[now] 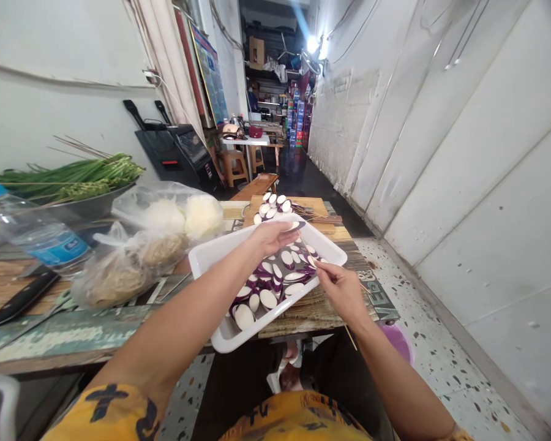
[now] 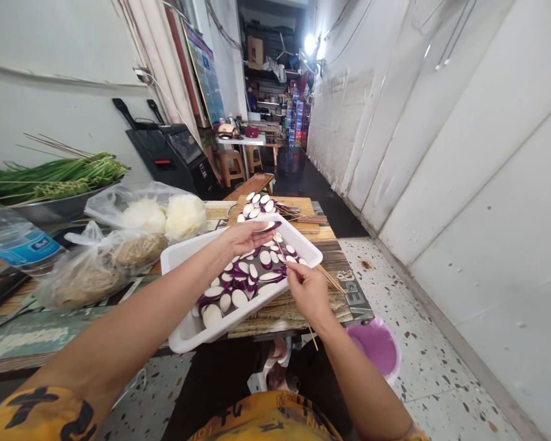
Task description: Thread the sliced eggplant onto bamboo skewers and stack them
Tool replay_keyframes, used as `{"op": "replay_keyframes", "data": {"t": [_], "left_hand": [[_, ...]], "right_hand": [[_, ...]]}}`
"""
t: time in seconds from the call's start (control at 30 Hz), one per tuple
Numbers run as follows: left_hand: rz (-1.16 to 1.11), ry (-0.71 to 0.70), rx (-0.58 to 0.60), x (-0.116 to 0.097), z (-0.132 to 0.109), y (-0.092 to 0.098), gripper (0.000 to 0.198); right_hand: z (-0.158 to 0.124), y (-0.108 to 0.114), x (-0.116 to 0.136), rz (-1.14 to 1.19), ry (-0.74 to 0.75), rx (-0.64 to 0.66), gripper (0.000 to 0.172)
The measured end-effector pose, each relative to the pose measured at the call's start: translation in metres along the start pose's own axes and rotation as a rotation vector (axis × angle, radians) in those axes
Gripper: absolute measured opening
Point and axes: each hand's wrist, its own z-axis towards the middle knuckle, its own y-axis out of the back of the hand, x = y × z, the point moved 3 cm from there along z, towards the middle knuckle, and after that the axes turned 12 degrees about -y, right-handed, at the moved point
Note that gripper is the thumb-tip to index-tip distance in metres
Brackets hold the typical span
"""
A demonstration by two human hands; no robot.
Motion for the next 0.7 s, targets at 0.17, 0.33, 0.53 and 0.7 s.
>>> {"op": "replay_keyframes", "data": {"t": [0.17, 0.33, 0.53, 0.7], "left_hand": [[-0.005, -0.043, 0.023, -0.001, -0.005, -0.004, 0.006], [0.010, -0.017, 0.007, -0.001, -0.006, -0.006, 0.006], [0.007, -0.028, 0.030, -0.002, -0.009, -0.009, 0.006], [-0.001, -0.057, 0.061, -0.002, -0.011, -0.012, 0.006]], "right_hand": [[-0.001, -0.001, 0.001, -0.003, 0.015, -0.011, 0.029], [-0.003, -0.001, 0.002, -0.005, 0.021, -0.017, 0.030], [-0.004, -0.002, 0.003, -0.030, 0.037, -0.040, 0.029], [-0.003, -0.004, 0.003, -0.044, 0.071, -0.062, 0.029]]}}
